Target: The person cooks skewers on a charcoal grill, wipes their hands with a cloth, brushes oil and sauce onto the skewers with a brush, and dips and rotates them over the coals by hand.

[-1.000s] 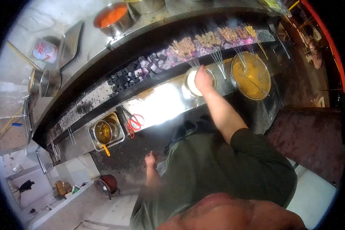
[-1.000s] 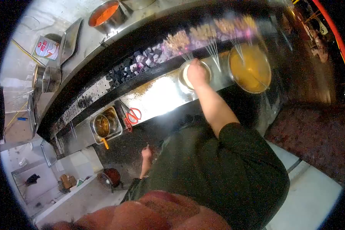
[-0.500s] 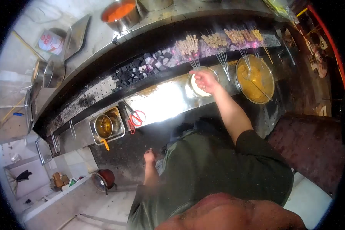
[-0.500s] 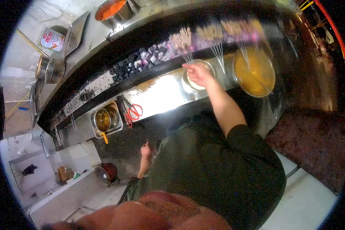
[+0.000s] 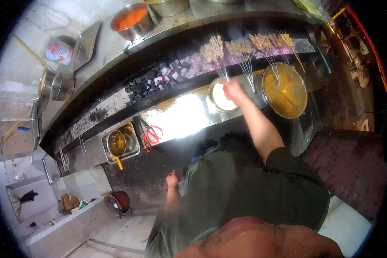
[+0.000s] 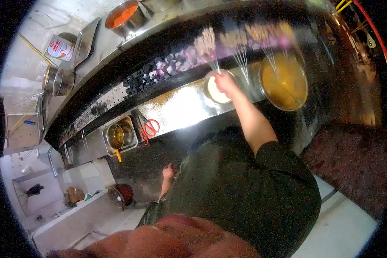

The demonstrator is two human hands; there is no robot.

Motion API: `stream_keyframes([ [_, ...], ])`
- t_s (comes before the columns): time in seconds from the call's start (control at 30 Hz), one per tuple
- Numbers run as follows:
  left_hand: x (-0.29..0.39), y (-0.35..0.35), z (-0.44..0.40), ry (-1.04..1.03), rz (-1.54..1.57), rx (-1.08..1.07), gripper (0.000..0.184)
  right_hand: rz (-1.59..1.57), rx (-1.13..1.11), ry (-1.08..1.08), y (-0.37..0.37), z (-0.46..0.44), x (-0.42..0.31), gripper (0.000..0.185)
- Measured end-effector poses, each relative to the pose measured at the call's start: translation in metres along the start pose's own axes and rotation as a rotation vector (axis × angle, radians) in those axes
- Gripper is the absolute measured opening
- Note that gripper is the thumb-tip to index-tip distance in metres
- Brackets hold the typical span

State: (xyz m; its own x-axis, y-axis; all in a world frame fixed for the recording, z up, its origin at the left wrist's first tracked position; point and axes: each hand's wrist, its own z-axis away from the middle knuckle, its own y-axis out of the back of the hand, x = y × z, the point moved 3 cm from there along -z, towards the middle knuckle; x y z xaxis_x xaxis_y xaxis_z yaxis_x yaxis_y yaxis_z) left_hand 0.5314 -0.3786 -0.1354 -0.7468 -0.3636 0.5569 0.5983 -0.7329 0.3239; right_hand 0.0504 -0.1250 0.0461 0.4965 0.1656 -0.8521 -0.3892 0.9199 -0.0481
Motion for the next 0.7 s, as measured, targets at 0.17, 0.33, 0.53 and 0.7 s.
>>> stream_keyframes([
  [0.17,-0.002,-0.010,-0.001,-0.089,0.031,-0.040,0.026,1.041,0.488,0.297,0.011,0.009,-0.014,0.024],
  [0.33,0.013,-0.008,-0.006,0.012,0.030,-0.137,0.024,1.124,0.566,0.250,-0.012,0.002,-0.005,0.023],
  [0.53,0.027,0.005,-0.002,-0.046,0.175,-0.088,0.022,0.965,0.553,0.218,-0.037,0.000,-0.001,0.033],
  [0.7,0.019,0.020,-0.012,0.075,0.159,-0.042,0.023,0.847,0.518,0.189,-0.041,-0.017,0.014,0.042],
])
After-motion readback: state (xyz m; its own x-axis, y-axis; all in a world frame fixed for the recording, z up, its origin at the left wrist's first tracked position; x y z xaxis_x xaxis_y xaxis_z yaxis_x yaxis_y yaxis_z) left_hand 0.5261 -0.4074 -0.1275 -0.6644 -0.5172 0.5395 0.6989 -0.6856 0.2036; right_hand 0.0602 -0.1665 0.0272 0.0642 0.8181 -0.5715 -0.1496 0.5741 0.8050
